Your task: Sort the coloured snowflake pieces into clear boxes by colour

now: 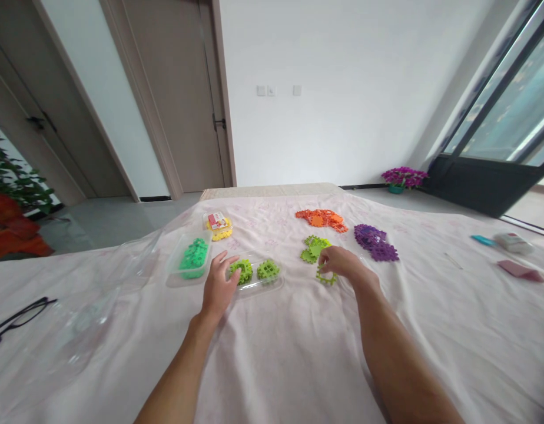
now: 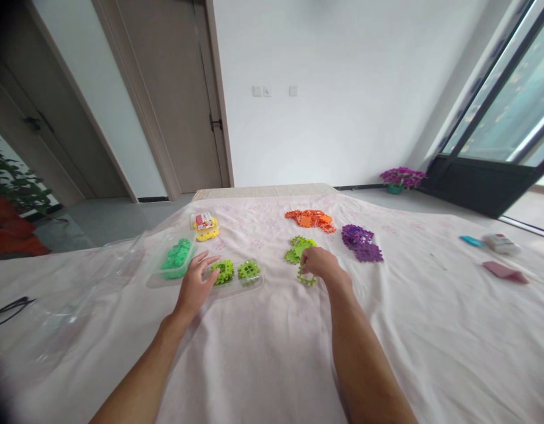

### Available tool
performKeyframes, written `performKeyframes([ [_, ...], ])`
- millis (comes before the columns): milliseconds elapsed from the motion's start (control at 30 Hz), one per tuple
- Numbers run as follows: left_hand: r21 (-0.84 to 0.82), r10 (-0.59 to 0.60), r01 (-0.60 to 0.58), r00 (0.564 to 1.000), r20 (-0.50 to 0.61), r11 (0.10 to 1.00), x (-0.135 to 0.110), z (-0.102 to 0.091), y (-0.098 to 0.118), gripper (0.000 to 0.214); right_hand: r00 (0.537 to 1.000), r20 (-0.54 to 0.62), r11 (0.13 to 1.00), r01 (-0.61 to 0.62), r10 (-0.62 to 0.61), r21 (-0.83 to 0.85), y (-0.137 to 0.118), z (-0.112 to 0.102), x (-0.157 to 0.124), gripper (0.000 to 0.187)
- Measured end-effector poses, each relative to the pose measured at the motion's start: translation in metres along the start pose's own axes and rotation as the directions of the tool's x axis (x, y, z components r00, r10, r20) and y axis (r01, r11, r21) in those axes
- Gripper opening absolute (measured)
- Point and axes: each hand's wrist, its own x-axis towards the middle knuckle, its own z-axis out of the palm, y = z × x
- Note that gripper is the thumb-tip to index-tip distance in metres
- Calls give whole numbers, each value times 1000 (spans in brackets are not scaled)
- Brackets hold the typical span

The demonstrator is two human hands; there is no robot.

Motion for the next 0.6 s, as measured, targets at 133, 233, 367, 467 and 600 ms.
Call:
performKeyframes([
  [133,-105,-70,74,997,40,992,-4,5,-5,31,976,-208,940,135,-71,315,-15,-7,-2,18],
  [233,-161,-105,114,993,60,980,-6,7,-4,30,943,-316,804,268,-106,531,-37,-3,-1,29],
  [367,-182,-127,147,985,118,972,-8,9,1,26,942,-261,714,329,-209,618,-63,9,-2,31],
  [467,-197,-133,163,979,157,967,-10,8,4,24,933,-185,729,356,-308,584,-74,15,-5,26],
  [600,-217,-89,120,985,147,969,-12,9,3,27,909,-139,820,416,-394,393,-81,15,-12,21],
])
